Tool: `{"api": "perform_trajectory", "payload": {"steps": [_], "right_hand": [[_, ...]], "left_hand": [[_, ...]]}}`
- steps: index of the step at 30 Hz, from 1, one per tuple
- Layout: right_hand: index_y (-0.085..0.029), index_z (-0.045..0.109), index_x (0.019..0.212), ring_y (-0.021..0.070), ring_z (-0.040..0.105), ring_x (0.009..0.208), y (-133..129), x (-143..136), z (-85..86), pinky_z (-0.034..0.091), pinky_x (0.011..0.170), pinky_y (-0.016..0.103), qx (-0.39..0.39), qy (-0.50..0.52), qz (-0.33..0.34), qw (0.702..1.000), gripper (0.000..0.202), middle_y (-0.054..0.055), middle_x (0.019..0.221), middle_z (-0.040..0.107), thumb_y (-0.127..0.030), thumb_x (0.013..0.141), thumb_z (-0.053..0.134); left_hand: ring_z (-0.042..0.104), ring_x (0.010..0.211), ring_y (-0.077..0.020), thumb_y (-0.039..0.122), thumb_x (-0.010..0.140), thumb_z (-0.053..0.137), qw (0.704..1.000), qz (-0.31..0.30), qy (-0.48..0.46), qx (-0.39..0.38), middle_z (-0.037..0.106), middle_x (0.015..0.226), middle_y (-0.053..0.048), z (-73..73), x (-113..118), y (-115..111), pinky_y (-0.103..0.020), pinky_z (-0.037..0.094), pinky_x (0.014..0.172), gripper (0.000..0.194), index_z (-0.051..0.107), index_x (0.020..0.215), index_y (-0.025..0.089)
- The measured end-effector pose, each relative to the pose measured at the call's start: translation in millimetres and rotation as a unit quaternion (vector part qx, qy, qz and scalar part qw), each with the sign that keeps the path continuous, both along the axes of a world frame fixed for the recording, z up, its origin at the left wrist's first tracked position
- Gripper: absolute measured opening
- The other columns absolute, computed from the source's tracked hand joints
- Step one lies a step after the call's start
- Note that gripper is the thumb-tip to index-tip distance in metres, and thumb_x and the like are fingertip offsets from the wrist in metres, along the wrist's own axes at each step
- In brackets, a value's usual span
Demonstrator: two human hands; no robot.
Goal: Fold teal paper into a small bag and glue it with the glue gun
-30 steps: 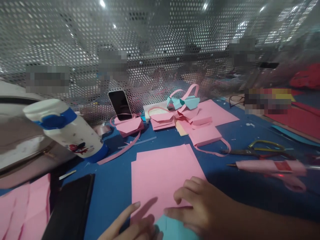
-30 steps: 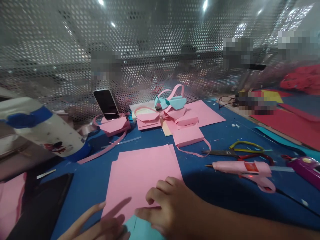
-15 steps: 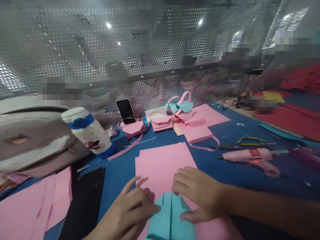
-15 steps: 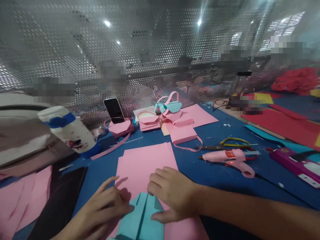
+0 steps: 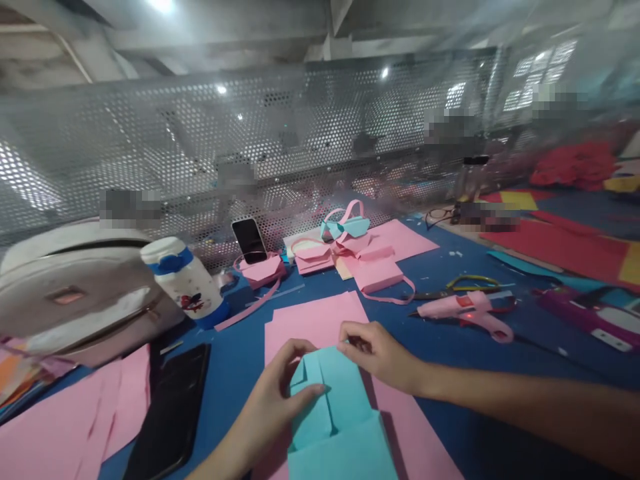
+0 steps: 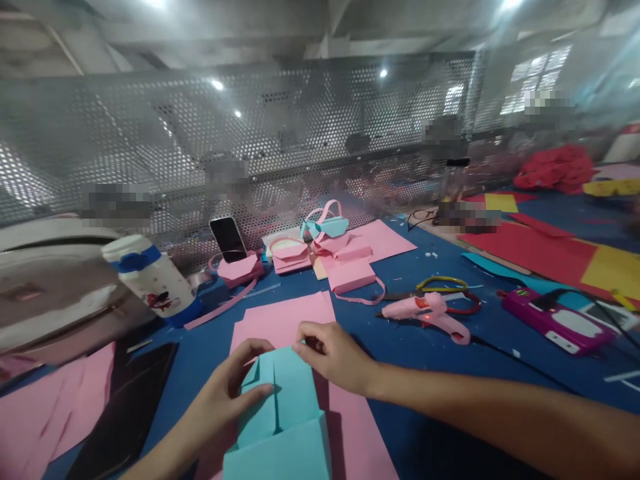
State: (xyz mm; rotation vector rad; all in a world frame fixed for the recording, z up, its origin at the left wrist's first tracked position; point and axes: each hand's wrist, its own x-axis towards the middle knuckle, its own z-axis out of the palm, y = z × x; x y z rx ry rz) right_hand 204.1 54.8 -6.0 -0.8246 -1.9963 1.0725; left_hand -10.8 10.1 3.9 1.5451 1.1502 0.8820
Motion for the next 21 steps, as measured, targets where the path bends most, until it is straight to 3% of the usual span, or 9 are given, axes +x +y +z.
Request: {"api": "perform_trajectory", "payload": {"steps": [4, 10, 15, 18, 21], "right_hand": [[-0.02, 0.044, 0.072, 0.01, 0.034, 0.058, -0.7, -0.2, 1.4, 0.028, 0.055, 0.023, -0.031, 0.068, -0.009, 0.997, 0.032, -0.007, 0.063, 0.036, -0.04, 0.096, 0.05], [-0.021, 0.042, 0.072, 0.0095, 0.03, 0.056, -2.3, -0.6, -0.9, 0.026, 0.052, 0.023, -0.093, 0.136, -0.008, 0.986, 0.039, -0.007, 0.063, 0.032, -0.049, 0.097, 0.049], [-0.019, 0.05, 0.075, 0.01, 0.033, 0.059, -2.9, -0.7, -4.6, 0.027, 0.054, 0.024, -0.129, 0.144, 0.0, 0.981, 0.034, -0.006, 0.066, 0.036, -0.045, 0.096, 0.054], [-0.018, 0.056, 0.083, 0.0104, 0.035, 0.062, -2.7, -1.3, -8.2, 0.028, 0.056, 0.023, -0.129, 0.103, -0.005, 0.986, 0.023, -0.005, 0.068, 0.039, -0.039, 0.092, 0.059], [-0.018, 0.057, 0.085, 0.0102, 0.036, 0.06, -2.3, -3.0, -10.8, 0.027, 0.054, 0.023, -0.141, 0.073, -0.005, 0.987, 0.017, -0.006, 0.067, 0.041, -0.034, 0.088, 0.063]], "left_hand": [[0.054, 0.077, -0.0159, 0.021, 0.076, 0.072, 0.999, 0.026, -0.016, 0.023, 0.054, 0.084, 0.002, 1.3, 13.5, 7.0, -0.023, 0.044, 0.067, 0.024, 0.052, 0.089, 0.021], [0.056, 0.086, -0.0173, 0.02, 0.076, 0.074, 0.992, 0.076, -0.031, 0.092, 0.055, 0.093, 0.0, -1.1, 15.3, 4.0, -0.023, 0.047, 0.073, 0.026, 0.053, 0.09, 0.023], [0.058, 0.079, -0.0177, 0.029, 0.077, 0.076, 0.995, 0.08, -0.038, 0.037, 0.061, 0.09, 0.0, -10.1, 9.4, -0.3, -0.022, 0.047, 0.067, 0.034, 0.058, 0.105, 0.023], [0.06, 0.079, -0.0198, 0.04, 0.085, 0.067, 0.997, 0.056, -0.044, -0.015, 0.065, 0.083, -0.002, -12.2, 7.5, 2.2, -0.024, 0.048, 0.07, 0.026, 0.064, 0.1, 0.019], [0.063, 0.087, -0.0233, 0.046, 0.086, 0.065, 0.998, 0.046, -0.035, -0.024, 0.07, 0.09, -0.006, -10.4, 6.7, 3.8, -0.027, 0.049, 0.077, 0.032, 0.069, 0.098, 0.016]]}}
